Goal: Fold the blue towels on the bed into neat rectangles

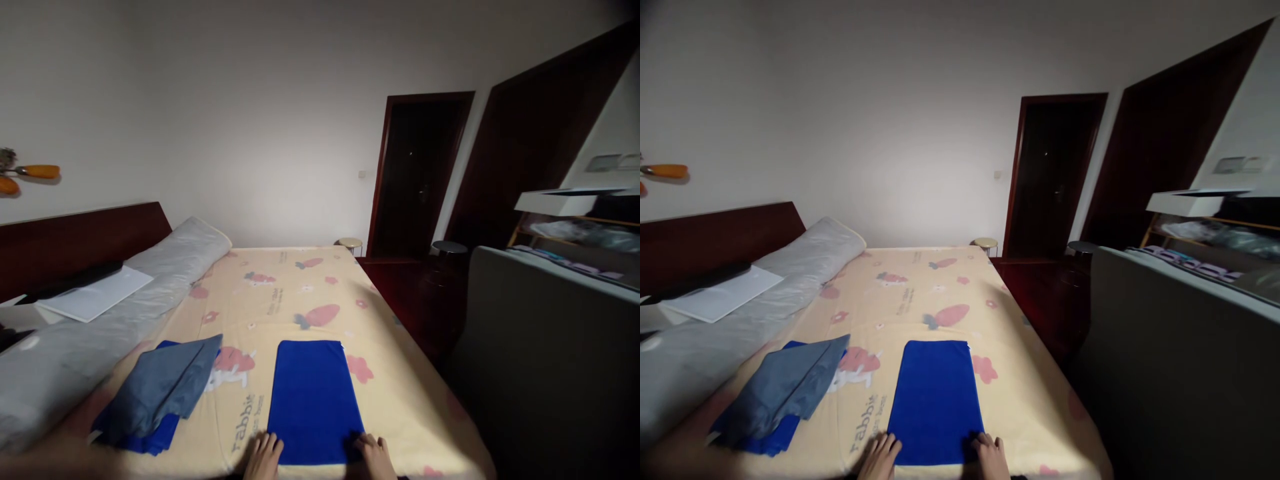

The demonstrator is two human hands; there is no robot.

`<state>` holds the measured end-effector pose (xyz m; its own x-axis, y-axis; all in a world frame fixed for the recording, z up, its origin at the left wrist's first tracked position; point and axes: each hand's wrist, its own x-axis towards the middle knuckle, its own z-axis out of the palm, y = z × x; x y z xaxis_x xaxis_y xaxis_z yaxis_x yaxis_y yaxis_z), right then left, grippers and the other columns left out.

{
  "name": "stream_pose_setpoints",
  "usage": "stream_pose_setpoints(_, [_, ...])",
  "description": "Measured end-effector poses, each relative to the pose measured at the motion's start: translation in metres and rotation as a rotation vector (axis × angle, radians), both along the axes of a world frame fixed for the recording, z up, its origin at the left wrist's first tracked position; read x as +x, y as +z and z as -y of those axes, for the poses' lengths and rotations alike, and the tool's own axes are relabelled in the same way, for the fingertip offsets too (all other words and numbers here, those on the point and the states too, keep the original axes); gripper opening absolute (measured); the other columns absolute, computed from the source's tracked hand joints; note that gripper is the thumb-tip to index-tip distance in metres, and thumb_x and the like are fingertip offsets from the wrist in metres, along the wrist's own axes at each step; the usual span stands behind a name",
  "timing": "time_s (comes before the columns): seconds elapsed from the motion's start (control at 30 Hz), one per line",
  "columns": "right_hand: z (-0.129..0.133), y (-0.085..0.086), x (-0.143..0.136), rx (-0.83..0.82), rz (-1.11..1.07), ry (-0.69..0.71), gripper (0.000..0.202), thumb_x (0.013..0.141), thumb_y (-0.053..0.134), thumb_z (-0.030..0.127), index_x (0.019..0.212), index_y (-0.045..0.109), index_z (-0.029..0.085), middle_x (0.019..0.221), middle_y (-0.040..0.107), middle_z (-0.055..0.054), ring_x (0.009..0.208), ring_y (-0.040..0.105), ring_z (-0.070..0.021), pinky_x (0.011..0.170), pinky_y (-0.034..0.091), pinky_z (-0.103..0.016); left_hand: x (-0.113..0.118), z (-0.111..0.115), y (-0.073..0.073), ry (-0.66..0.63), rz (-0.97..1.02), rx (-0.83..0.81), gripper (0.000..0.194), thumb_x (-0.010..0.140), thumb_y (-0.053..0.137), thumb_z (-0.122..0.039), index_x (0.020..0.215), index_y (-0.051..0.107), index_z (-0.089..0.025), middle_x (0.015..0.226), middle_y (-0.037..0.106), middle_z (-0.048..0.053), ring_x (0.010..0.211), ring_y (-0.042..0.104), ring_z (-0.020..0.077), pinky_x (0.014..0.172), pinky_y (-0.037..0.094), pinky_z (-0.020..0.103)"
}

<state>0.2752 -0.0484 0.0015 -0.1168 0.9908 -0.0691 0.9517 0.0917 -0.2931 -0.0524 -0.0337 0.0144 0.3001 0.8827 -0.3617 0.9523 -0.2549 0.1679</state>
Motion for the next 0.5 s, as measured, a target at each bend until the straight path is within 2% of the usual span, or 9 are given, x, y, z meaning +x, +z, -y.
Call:
stream_pose_setpoints(0.17, [0.003, 0.018, 0.000, -0.046, -0.071, 0.000, 0.047, 0.080, 0.035, 0.005, 0.104, 0.069, 0.027, 0.118, 0.066, -0.005, 0.112, 0.055, -0.0213, 0.095, 0.031, -0.037, -0.001, -0.002, 0.000, -0.020, -0.015, 0.055, 0.062, 0.079, 0.033, -0.006, 0.137, 0.046, -0.025, 0.147, 0.042, 0.005, 0.139, 0.029, 0.0221, 0.115, 0.018, 0.042])
stream_pose_setpoints(0.4, [0.004, 0.024, -0.003, -0.130, 0.039, 0.049, 0.052, 0.070, 0.044, 0.005, 0.114, 0.065, 0.023, 0.125, 0.062, -0.009, 0.116, 0.054, -0.0259, 0.094, 0.037, -0.038, -0.002, -0.001, -0.012, -0.053, -0.053, 0.124, 0.064, 0.078, 0.030, -0.002, 0.137, 0.047, -0.023, 0.145, 0.044, 0.007, 0.137, 0.034, 0.0239, 0.113, 0.022, 0.046])
stream_pose_setpoints(0.5, [0.002, 0.031, -0.008, -0.124, 0.086, 0.084, 0.052, 0.072, 0.043, 0.006, 0.117, 0.064, 0.021, 0.123, 0.063, -0.011, 0.116, 0.055, -0.0257, 0.095, 0.039, -0.038, -0.001, -0.004, -0.014, -0.109, -0.065, 0.165, 0.064, 0.077, 0.031, 0.000, 0.136, 0.047, -0.021, 0.144, 0.046, 0.009, 0.135, 0.037, 0.0250, 0.113, 0.023, 0.048])
